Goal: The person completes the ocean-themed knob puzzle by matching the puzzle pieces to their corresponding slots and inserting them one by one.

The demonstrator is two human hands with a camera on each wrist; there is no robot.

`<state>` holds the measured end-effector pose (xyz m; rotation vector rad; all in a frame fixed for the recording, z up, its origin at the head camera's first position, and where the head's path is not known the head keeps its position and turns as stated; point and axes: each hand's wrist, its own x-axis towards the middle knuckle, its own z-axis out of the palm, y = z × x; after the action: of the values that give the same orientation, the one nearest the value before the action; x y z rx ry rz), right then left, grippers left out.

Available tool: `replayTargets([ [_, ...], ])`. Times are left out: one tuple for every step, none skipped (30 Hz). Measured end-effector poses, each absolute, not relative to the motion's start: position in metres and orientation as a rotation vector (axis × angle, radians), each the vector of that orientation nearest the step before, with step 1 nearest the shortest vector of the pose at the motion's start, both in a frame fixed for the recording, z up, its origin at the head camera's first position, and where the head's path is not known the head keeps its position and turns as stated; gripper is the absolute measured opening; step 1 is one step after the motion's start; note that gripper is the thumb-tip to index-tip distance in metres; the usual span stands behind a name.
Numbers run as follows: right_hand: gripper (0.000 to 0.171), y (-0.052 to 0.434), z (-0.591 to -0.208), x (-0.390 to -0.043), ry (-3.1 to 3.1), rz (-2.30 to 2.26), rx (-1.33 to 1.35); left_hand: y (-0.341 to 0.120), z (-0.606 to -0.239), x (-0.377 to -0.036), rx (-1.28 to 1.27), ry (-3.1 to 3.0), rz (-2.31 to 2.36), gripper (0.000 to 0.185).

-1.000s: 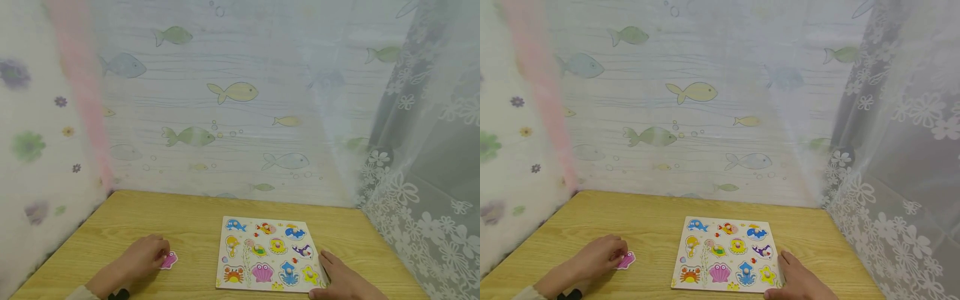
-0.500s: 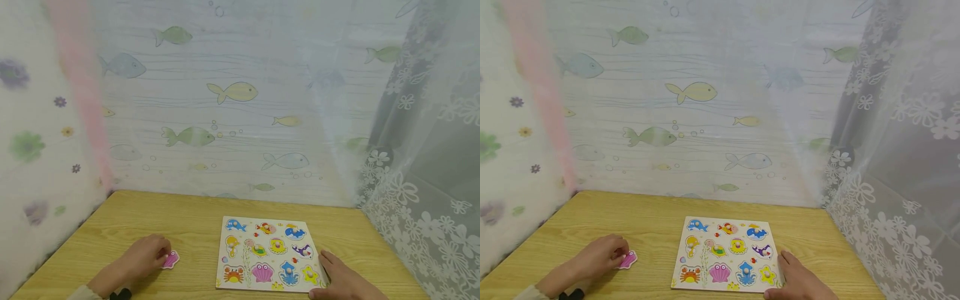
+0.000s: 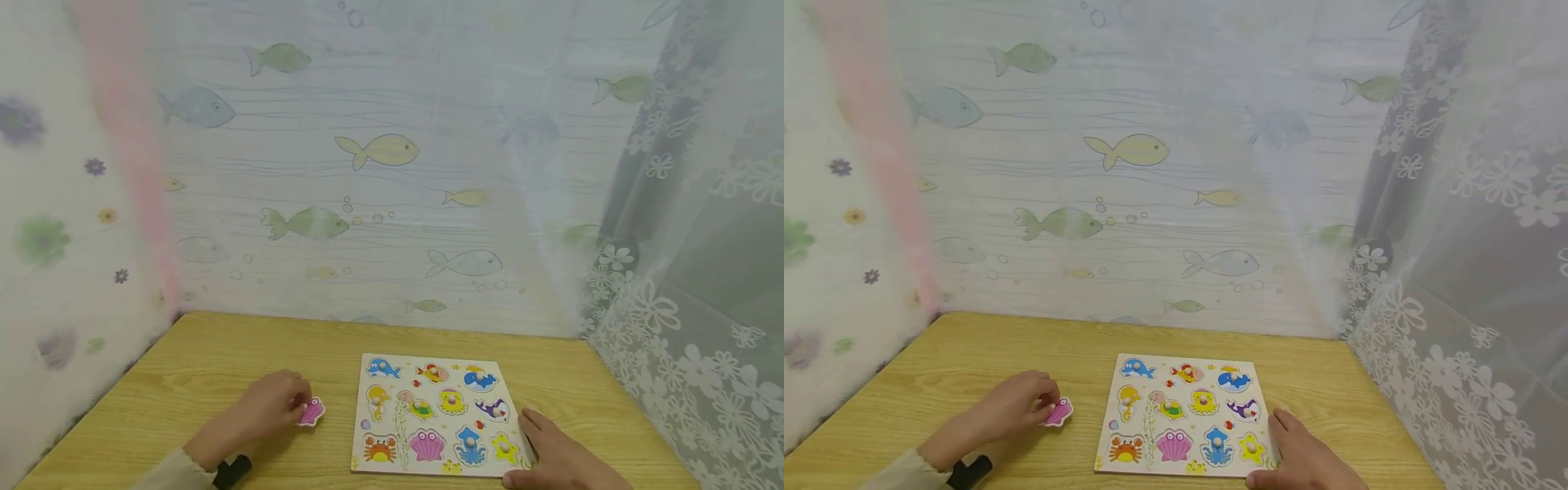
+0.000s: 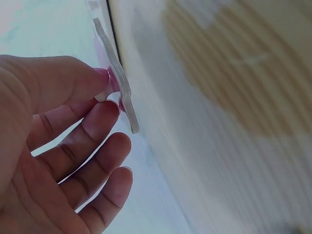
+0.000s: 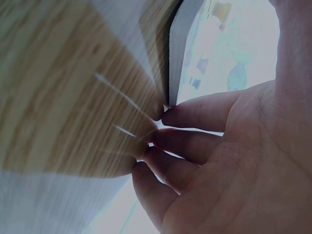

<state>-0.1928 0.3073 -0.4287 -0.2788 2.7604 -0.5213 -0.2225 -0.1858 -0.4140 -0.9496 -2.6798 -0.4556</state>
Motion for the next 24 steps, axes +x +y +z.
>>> replayTargets([
  [0.112, 0.307, -0.429, -0.193, 2.758, -0.523, -0.281, -0.182, -0.413, -0.223, -0.954, -2.68, -0.455, 0.015],
  [0.112, 0.307, -0.429, -0.193, 2.757, -0.53, -0.281, -0.178, -0.413, -0.224, -0.96, -2.683, -0.458, 0.014],
  [0.113, 0.307, -0.429, -0.193, 2.758, -0.536, -0.278, -0.174, -0.413, -0.226, -0.968, -2.681, -0.462, 0.014],
  [0.113, 0.307, -0.429, -0.192, 2.758, -0.543, -0.271, -0.169, -0.412, -0.227, -0.981, -2.678, -0.465, 0.013],
  [0.114, 0.307, -0.428, -0.192, 2.759, -0.547, -0.265, -0.165, -0.411, -0.228, -0.987, -2.679, -0.465, 0.012],
  [0.114, 0.307, -0.428, -0.191, 2.76, -0.553, -0.267, -0.16, -0.411, -0.229, -0.999, -2.675, -0.467, 0.012],
  [0.114, 0.307, -0.428, -0.19, 2.762, -0.558, -0.269, -0.155, -0.411, -0.231, -1.005, -2.675, -0.468, 0.011],
  [0.114, 0.306, -0.427, -0.19, 2.766, -0.561, -0.27, -0.15, -0.41, -0.232, -1.016, -2.675, -0.471, 0.011],
  [0.115, 0.306, -0.427, -0.189, 2.771, -0.559, -0.276, -0.145, -0.41, -0.233, -1.027, -2.674, -0.47, 0.01],
  [0.114, 0.306, -0.427, -0.189, 2.774, -0.559, -0.286, -0.14, -0.41, -0.234, -1.038, -2.674, -0.468, 0.01],
  [0.115, 0.306, -0.427, -0.189, 2.776, -0.558, -0.291, -0.135, -0.41, -0.235, -1.052, -2.673, -0.469, 0.01],
  [0.115, 0.306, -0.427, -0.188, 2.777, -0.559, -0.294, -0.13, -0.41, -0.236, -1.065, -2.671, -0.469, 0.01],
  [0.115, 0.306, -0.427, -0.188, 2.78, -0.556, -0.294, -0.125, -0.409, -0.236, -1.072, -2.67, -0.467, 0.009],
  [0.115, 0.306, -0.427, -0.188, 2.781, -0.556, -0.292, -0.12, -0.409, -0.237, -1.087, -2.663, -0.465, 0.009],
  [0.115, 0.306, -0.427, -0.188, 2.783, -0.554, -0.296, -0.115, -0.409, -0.237, -1.099, -2.657, -0.462, 0.009],
  [0.115, 0.306, -0.427, -0.188, 2.784, -0.554, -0.299, -0.111, -0.409, -0.237, -1.114, -2.652, -0.467, 0.009],
  [0.116, 0.307, -0.427, -0.188, 2.786, -0.554, -0.299, -0.106, -0.408, -0.237, -1.127, -2.65, -0.471, 0.009],
  [0.116, 0.307, -0.427, -0.187, 2.79, -0.552, -0.303, -0.102, -0.408, -0.237, -1.141, -2.648, -0.475, 0.009],
  [0.116, 0.307, -0.427, -0.187, 2.791, -0.555, -0.306, -0.098, -0.408, -0.237, -1.156, -2.645, -0.478, 0.009],
  [0.116, 0.307, -0.427, -0.188, 2.789, -0.563, -0.305, -0.094, -0.408, -0.236, -1.17, -2.647, -0.482, 0.009],
  [0.116, 0.306, -0.427, -0.188, 2.792, -0.564, -0.311, -0.089, -0.408, -0.236, -1.179, -2.653, -0.487, 0.008],
  [0.116, 0.306, -0.427, -0.187, 2.79, -0.57, -0.31, -0.085, -0.408, -0.236, -1.188, -2.659, -0.492, 0.008],
  [0.116, 0.306, -0.427, -0.187, 2.791, -0.572, -0.308, -0.081, -0.408, -0.235, -1.196, -2.665, -0.494, 0.008],
  [0.117, 0.306, -0.427, -0.187, 2.792, -0.573, -0.304, -0.077, -0.407, -0.235, -1.201, -2.672, -0.496, 0.007],
])
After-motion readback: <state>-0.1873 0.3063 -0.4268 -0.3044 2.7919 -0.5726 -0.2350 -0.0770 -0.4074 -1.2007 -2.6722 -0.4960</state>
